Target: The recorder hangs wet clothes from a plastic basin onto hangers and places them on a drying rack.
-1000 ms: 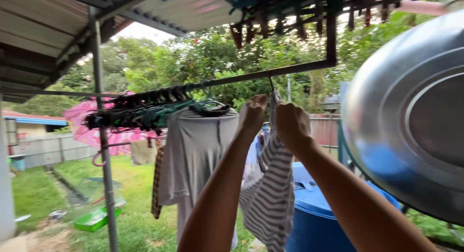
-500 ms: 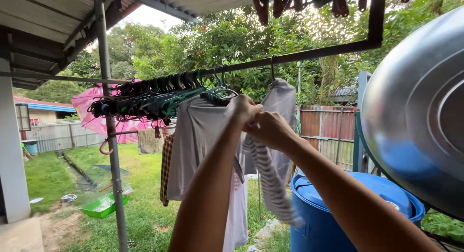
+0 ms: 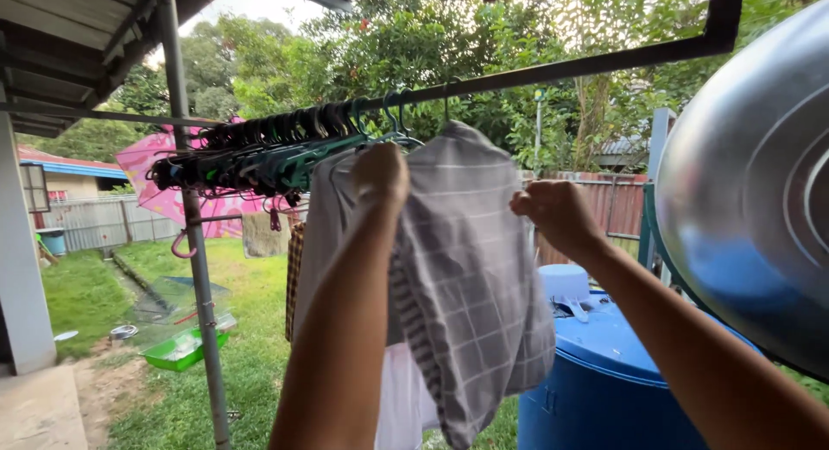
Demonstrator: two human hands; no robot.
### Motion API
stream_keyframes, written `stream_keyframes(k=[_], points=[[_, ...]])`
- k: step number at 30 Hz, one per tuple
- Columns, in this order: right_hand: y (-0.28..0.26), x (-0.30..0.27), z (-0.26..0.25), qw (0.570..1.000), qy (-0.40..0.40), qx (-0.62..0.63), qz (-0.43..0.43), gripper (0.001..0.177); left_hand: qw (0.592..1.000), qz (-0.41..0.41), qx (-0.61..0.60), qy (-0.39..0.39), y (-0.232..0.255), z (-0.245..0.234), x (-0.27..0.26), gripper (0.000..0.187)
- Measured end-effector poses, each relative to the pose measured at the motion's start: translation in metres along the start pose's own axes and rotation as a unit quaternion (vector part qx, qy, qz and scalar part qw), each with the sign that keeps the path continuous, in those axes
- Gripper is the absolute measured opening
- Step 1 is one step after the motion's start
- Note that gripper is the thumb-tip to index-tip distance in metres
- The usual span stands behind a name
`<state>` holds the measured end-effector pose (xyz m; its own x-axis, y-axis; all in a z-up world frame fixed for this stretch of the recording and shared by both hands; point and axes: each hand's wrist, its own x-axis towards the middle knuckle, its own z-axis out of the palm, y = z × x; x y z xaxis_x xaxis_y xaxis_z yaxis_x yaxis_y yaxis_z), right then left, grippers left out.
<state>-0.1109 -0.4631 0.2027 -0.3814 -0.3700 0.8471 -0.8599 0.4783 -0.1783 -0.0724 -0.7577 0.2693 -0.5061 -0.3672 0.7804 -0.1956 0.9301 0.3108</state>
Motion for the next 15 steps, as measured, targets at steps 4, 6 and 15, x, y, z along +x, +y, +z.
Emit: stream_keyframes(k=[4, 6, 15], points=[[0.019, -0.012, -0.010, 0.992, 0.009, 0.108, 0.063, 0.031, 0.996, -0.019, 0.062, 0.054, -0.020, -0.003, 0.021, 0.028], [0.019, -0.019, -0.015, 0.990, 0.008, 0.121, 0.077, 0.033, 0.995, -0.031, 0.070, 0.071, -0.026, -0.002, 0.026, 0.028], [0.029, -0.048, -0.058, 0.994, -0.010, 0.035, 0.106, 0.035, 0.991, -0.055, 0.090, 0.081, -0.015, -0.007, 0.001, 0.028]])
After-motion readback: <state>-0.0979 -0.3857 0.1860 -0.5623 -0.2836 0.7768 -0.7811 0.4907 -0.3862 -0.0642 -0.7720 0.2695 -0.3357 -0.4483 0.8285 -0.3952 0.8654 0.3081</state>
